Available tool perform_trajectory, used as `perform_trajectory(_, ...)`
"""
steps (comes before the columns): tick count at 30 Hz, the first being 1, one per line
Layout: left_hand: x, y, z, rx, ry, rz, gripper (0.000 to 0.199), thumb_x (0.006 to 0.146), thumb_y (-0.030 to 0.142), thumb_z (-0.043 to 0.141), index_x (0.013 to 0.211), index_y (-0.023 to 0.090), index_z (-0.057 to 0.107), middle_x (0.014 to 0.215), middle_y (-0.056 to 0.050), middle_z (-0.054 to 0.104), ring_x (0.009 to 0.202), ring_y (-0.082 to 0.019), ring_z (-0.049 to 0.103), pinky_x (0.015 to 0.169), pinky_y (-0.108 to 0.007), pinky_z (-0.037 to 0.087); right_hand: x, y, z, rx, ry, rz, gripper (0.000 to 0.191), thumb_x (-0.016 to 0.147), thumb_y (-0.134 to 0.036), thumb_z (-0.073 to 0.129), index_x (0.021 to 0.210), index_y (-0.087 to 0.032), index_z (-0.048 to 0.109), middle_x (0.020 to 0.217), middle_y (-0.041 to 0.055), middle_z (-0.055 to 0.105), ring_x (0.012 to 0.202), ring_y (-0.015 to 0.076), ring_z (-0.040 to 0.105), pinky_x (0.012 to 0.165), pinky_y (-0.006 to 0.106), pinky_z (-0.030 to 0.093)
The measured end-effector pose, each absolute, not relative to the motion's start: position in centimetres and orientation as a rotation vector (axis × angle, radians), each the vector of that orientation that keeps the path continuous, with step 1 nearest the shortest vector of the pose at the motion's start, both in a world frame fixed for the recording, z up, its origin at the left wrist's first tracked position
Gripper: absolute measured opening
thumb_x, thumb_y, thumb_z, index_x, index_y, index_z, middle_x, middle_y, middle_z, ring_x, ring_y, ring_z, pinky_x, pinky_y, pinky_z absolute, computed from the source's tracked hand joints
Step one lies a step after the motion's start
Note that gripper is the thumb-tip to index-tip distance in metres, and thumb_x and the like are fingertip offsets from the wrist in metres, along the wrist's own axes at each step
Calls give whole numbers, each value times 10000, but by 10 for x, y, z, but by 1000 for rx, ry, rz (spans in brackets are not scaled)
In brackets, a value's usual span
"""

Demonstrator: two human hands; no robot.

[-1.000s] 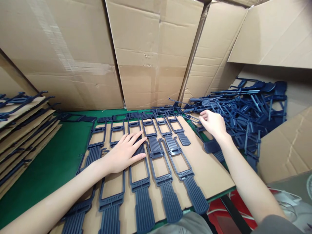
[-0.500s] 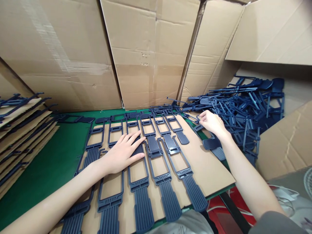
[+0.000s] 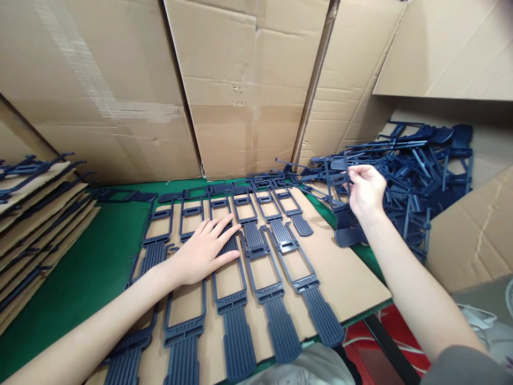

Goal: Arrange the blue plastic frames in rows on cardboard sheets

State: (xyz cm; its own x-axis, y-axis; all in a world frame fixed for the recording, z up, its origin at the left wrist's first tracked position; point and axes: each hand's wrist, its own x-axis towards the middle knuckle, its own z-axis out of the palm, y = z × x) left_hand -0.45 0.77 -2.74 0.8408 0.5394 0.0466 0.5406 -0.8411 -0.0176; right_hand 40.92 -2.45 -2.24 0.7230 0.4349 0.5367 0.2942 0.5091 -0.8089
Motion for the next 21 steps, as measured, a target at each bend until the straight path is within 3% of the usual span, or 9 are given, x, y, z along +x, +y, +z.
perform_trajectory(4,-5,8,-27,-2991,-864,-70,646,964,603,252,1450,197,378,1554,-128,240,1396,-323,264,1115,-522,240,417,-29,-18,-1044,-771,56,152,685,-291,584,752,-230,462,780,0,580,677,139,608,514,219,471)
perform_trajectory(9,-5,8,-26,-2994,-854,-87,644,962,603,259,1446,196,385,1553,-131,241,1393,-326,272,1112,-520,250,389,-31,-21,-1298,-988,243,301,818,-481,509,1001,-245,470,847,32,665,661,158,644,550,251,505)
perform_trajectory(14,-5,8,-25,-2987,-866,-58,663,962,611,234,1449,185,380,1555,-133,234,1399,-319,263,1125,-500,234,358,-24,-40,-1366,-1324,593,534,816,-713,477,842,-191,584,596,38,646,529,174,618,569,293,529)
perform_trajectory(17,-5,8,-26,-2990,-853,-72,662,961,614,228,1449,191,377,1553,-130,241,1388,-316,280,1117,-501,246,353,-25,-47,-1384,-1546,699,543,836,-697,480,784,-176,623,566,33,640,491,168,592,520,273,495)
perform_trajectory(21,-5,9,-28,-2991,-846,-92,661,960,617,231,1445,194,384,1554,-124,240,1387,-315,278,1120,-498,240,349,-30,-45,-1466,-1858,544,470,899,-573,459,751,-174,659,608,20,655,558,162,605,561,248,450)
